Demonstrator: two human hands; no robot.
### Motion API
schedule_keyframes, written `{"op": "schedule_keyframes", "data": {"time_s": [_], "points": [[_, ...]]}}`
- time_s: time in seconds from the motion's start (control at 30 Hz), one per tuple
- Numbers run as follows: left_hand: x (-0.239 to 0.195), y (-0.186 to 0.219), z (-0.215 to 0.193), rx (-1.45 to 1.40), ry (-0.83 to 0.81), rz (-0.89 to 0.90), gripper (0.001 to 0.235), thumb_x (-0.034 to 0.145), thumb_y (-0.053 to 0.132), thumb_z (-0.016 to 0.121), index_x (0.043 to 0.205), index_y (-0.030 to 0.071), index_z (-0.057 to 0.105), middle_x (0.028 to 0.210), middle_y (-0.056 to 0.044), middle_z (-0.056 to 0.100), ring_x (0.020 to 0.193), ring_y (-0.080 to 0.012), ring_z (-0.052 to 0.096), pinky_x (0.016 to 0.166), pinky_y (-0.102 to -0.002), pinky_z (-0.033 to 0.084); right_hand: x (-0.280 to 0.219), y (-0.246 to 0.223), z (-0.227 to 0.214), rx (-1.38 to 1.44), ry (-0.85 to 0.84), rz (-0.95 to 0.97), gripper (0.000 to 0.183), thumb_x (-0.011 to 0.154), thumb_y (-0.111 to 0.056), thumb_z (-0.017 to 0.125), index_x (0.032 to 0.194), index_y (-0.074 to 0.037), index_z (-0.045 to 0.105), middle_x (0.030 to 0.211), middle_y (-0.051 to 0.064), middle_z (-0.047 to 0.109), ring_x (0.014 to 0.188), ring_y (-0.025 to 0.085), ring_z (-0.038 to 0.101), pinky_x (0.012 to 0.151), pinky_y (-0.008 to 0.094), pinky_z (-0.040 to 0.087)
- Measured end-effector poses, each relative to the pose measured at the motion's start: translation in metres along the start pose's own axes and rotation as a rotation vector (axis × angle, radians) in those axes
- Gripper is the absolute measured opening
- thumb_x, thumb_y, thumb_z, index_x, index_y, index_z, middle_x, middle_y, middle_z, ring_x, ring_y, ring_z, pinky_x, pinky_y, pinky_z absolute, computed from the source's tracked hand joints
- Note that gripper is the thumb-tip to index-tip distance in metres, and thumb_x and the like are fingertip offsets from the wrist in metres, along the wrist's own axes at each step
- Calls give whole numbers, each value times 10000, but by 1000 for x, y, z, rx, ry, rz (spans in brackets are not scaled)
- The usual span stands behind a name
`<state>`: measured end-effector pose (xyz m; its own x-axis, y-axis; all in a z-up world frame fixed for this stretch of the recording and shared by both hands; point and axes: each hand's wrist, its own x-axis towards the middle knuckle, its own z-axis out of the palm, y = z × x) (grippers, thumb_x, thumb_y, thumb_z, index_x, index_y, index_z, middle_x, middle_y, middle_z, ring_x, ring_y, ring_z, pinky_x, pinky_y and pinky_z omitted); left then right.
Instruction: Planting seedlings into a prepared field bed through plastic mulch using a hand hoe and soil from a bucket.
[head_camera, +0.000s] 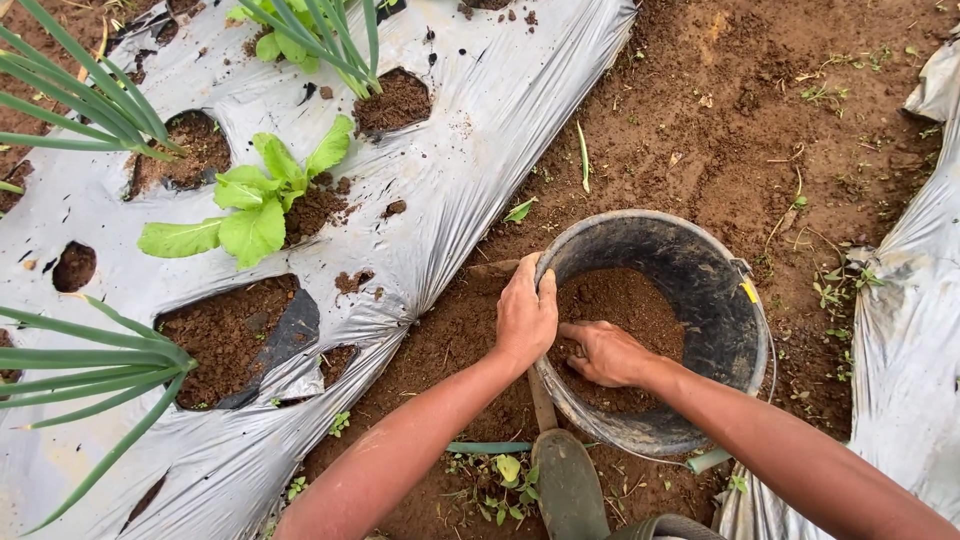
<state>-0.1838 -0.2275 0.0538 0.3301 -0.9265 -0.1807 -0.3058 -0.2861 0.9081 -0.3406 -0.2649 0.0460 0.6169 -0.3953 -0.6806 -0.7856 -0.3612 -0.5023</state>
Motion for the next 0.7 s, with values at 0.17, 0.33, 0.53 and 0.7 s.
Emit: {"op": "schedule_keyframes", "data": {"time_s": [0.17,0.33,0.53,0.7], "points": [[-1,-4,4,13,5,13,352,1056,163,423,1345,-16,512,1230,-285,644,1159,-500,631,952,-616,517,15,20,-22,251,307,142,599,995,-295,614,1494,0,467,1417,286,581,1249,425,626,1016,589,542],[0,-3,2,25,22,28,363,1054,176,429,1345,-22,516,1234,-294,644,1156,-505,632,948,-619,517,38,57,-21,319,616,77,513,1000,-513,556,704,-100,631,582,127,595,637,359,649,662,519,469],[-1,-4,2,15,16,15,369,1058,182,419,1352,-20,512,1227,-298,640,1153,-518,625,941,-624,515,21,35,-40,494,537,49,591,1032,-286,520,1465,110,463,1478,390,451,1427,555,367,1160,684,320],[0,-4,2,23,11,1,367,1059,188,422,1358,-6,513,1228,-283,646,1151,-500,635,941,-615,520,4,3,-46,577,512,132,575,1037,-244,540,1507,71,432,1452,372,485,1393,543,413,1123,702,365]]}}
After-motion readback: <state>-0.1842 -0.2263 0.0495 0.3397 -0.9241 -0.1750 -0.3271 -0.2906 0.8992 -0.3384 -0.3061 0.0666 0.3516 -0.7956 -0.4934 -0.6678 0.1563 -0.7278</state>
